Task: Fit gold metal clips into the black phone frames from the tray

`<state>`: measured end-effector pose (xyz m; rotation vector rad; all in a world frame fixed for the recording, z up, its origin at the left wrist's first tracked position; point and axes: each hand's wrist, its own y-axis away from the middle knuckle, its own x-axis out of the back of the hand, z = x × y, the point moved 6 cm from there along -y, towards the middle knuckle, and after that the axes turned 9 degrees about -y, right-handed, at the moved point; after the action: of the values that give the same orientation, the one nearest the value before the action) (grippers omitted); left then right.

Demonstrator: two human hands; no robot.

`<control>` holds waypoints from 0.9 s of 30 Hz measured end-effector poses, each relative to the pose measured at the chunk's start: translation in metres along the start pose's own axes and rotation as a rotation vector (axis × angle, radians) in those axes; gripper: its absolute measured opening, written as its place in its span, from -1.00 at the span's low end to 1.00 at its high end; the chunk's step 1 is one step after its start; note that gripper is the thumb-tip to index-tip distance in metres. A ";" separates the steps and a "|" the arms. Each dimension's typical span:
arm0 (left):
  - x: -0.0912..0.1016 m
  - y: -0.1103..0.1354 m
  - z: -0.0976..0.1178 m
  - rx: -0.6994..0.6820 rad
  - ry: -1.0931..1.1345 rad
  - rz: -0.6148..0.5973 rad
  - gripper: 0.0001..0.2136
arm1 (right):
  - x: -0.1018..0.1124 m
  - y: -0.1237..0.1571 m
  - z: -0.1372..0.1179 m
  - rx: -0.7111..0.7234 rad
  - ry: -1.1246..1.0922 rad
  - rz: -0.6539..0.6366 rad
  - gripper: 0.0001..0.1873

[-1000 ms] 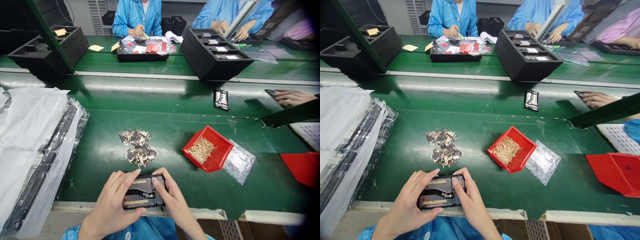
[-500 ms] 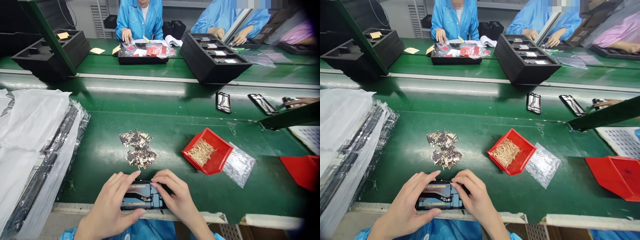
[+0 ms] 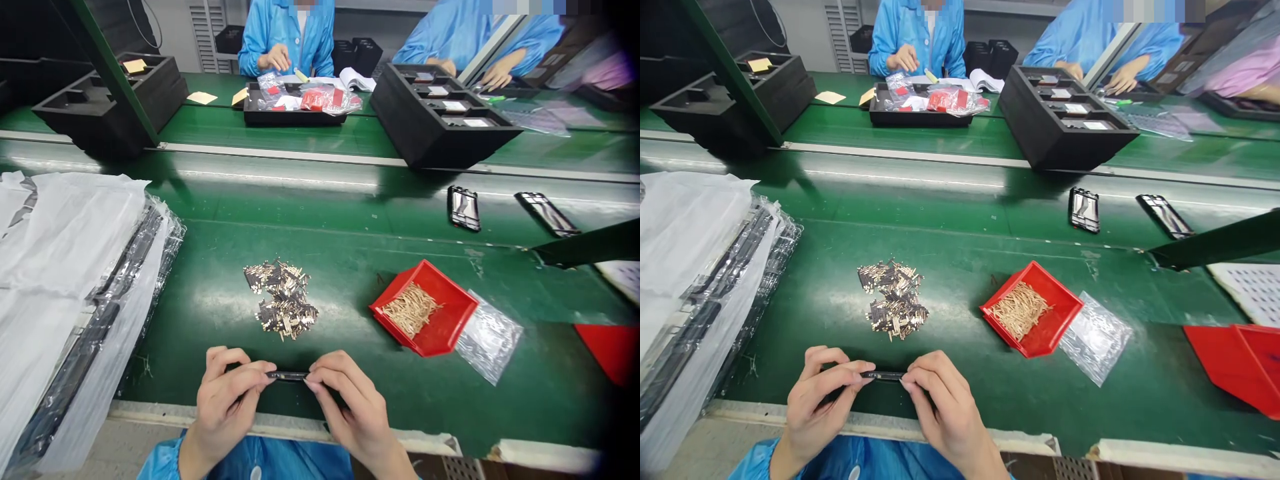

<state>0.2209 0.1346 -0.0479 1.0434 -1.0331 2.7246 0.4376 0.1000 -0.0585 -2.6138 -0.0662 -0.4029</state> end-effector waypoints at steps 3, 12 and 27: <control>0.000 0.008 0.001 -0.007 -0.051 0.037 -0.72 | 0.001 -0.002 -0.004 -0.023 -0.002 0.053 -0.68; 0.000 0.007 0.007 0.034 -0.039 0.043 -0.69 | -0.011 0.002 0.001 0.053 0.084 -0.049 -0.73; 0.000 0.007 0.009 0.024 -0.043 0.035 -0.68 | -0.018 -0.005 -0.006 0.225 0.206 -0.010 -0.60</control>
<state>0.2241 0.1240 -0.0468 1.1034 -1.0373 2.7603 0.4179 0.1020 -0.0566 -2.3392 -0.0526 -0.6282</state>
